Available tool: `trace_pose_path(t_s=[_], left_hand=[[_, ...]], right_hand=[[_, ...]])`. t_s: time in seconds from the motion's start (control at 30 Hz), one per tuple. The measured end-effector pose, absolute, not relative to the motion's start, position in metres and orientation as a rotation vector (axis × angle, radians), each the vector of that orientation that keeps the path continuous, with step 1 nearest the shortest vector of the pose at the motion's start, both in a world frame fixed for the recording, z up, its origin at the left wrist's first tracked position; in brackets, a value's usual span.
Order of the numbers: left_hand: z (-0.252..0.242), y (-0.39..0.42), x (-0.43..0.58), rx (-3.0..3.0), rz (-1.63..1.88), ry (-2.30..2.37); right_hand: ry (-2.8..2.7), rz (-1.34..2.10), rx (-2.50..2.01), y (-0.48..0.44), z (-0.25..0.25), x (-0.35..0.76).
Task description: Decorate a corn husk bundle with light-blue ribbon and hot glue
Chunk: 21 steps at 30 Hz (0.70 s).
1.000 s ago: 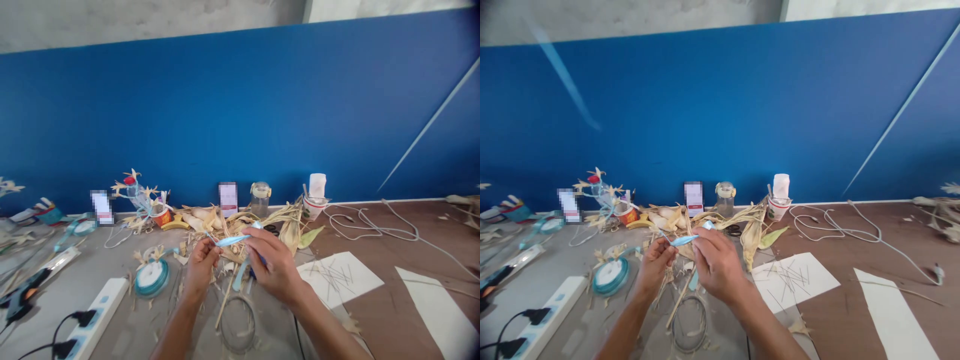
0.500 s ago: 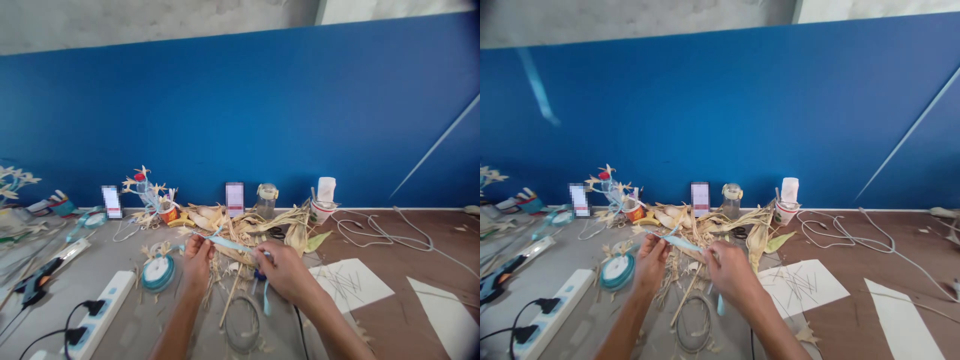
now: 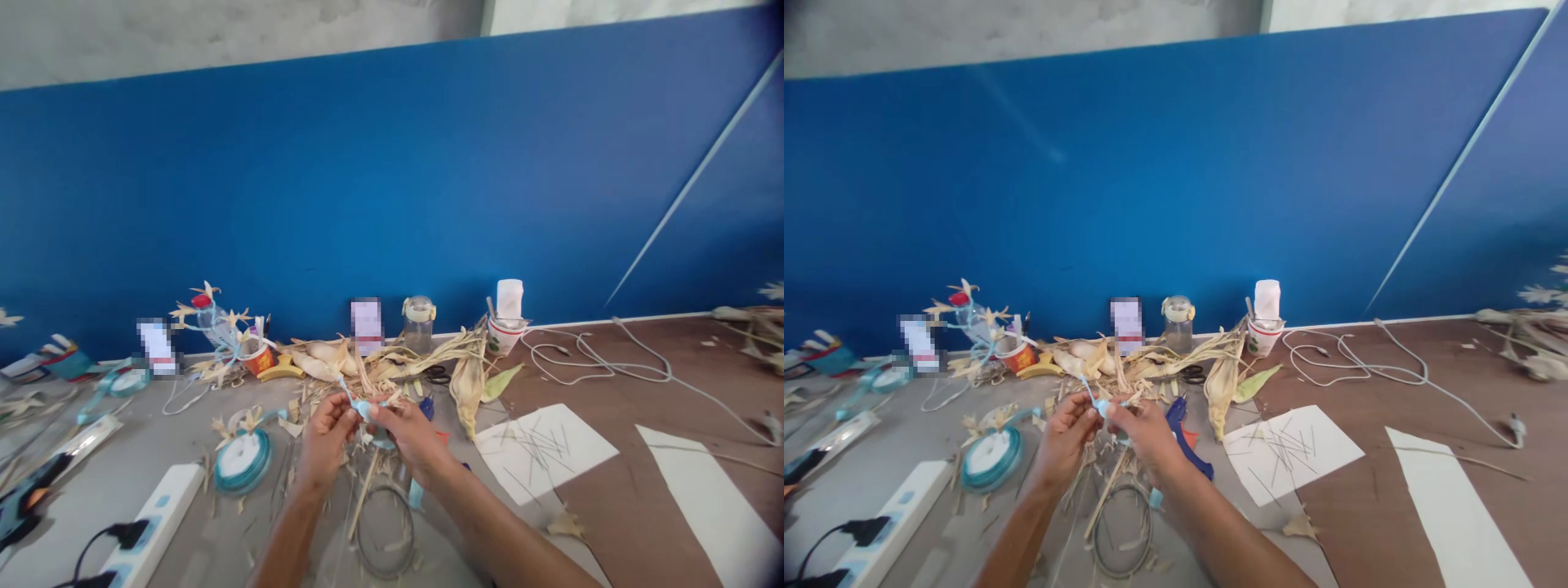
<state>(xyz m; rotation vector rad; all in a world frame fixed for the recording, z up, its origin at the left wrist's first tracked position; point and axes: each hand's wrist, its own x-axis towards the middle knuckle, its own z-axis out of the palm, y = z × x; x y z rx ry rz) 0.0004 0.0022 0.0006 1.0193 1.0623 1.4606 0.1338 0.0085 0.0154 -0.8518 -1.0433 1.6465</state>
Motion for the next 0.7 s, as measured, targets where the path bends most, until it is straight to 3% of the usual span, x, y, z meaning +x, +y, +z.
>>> trace_pose_path(t_s=[0.4, 0.7], left_hand=[[0.008, -0.002, 0.010, 0.751, 1.450, 0.883], [0.003, -0.003, 0.013, 0.787, 1.301, 0.921]], right_hand=[[-0.841, 1.859, -0.740, 0.011, 0.010, 0.136], [-0.873, 1.764, -0.767, 0.013, 0.006, 0.135]])
